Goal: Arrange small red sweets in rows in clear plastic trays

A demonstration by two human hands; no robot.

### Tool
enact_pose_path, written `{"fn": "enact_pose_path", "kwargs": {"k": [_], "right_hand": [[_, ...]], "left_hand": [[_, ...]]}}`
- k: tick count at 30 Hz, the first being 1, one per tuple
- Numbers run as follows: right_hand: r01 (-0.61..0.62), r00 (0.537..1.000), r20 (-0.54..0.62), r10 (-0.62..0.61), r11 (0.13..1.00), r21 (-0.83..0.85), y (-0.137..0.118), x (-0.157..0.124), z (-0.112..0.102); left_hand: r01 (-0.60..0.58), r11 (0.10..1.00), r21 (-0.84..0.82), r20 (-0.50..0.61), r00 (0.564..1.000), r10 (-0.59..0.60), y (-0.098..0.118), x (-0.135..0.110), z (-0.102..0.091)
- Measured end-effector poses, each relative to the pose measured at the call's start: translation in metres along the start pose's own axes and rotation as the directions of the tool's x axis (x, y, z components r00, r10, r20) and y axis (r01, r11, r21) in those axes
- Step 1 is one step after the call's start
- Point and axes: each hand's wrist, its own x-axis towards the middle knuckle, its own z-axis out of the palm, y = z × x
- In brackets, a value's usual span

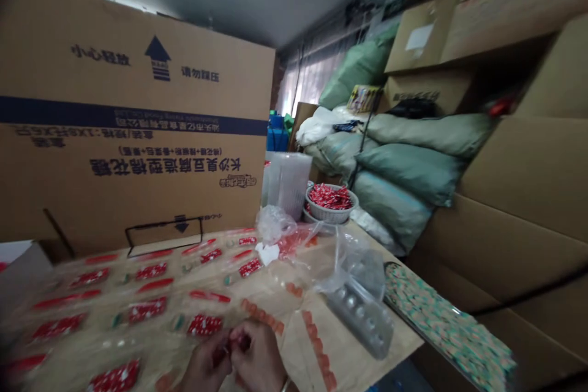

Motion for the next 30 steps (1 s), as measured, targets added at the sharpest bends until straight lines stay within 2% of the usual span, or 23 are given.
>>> {"fn": "enact_pose_path", "kwargs": {"k": [3, 6, 11, 15, 18, 22, 26, 28, 30], "right_hand": [[0.034, 0.999, -0.036, -0.035, 0.999, -0.039, 0.002, 0.001, 0.002], [0.066, 0.997, -0.025, -0.068, 0.995, -0.070, -0.001, -0.002, 0.003], [0.038, 0.999, 0.017, -0.040, 0.994, 0.101, -0.002, -0.008, 0.002], [0.036, 0.999, -0.021, -0.032, 0.972, 0.234, 0.005, -0.009, -0.003], [0.000, 1.000, 0.004, -0.001, 0.964, 0.264, 0.011, -0.008, -0.006], [-0.047, 0.998, 0.059, 0.031, 0.958, 0.282, 0.016, -0.008, -0.007], [-0.083, 0.995, 0.071, 0.065, 0.950, 0.300, 0.021, -0.009, -0.003], [-0.038, 0.997, 0.075, 0.023, 0.980, 0.197, 0.027, -0.003, -0.006], [0.039, 0.998, 0.055, -0.040, 0.999, 0.015, 0.036, 0.012, -0.019]], "left_hand": [[0.020, 1.000, -0.022, -0.010, 1.000, -0.020, -0.004, 0.004, 0.001], [0.119, 0.989, -0.088, 0.013, 0.993, -0.119, 0.004, 0.005, 0.000], [0.352, 0.917, -0.189, 0.106, 0.935, -0.337, 0.016, 0.003, -0.005], [0.396, 0.886, -0.240, 0.061, 0.917, -0.393, 0.018, 0.001, -0.004], [0.397, 0.882, -0.255, 0.031, 0.915, -0.403, 0.015, 0.001, -0.001], [0.350, 0.911, -0.217, 0.040, 0.936, -0.350, 0.012, 0.001, 0.001], [0.111, 0.994, -0.010, -0.045, 0.993, -0.111, 0.012, -0.002, 0.003], [0.026, 0.994, 0.107, -0.088, 0.996, -0.017, 0.013, -0.002, 0.002], [0.034, 0.992, 0.123, -0.170, 0.985, -0.013, 0.012, -0.001, -0.001]]}}
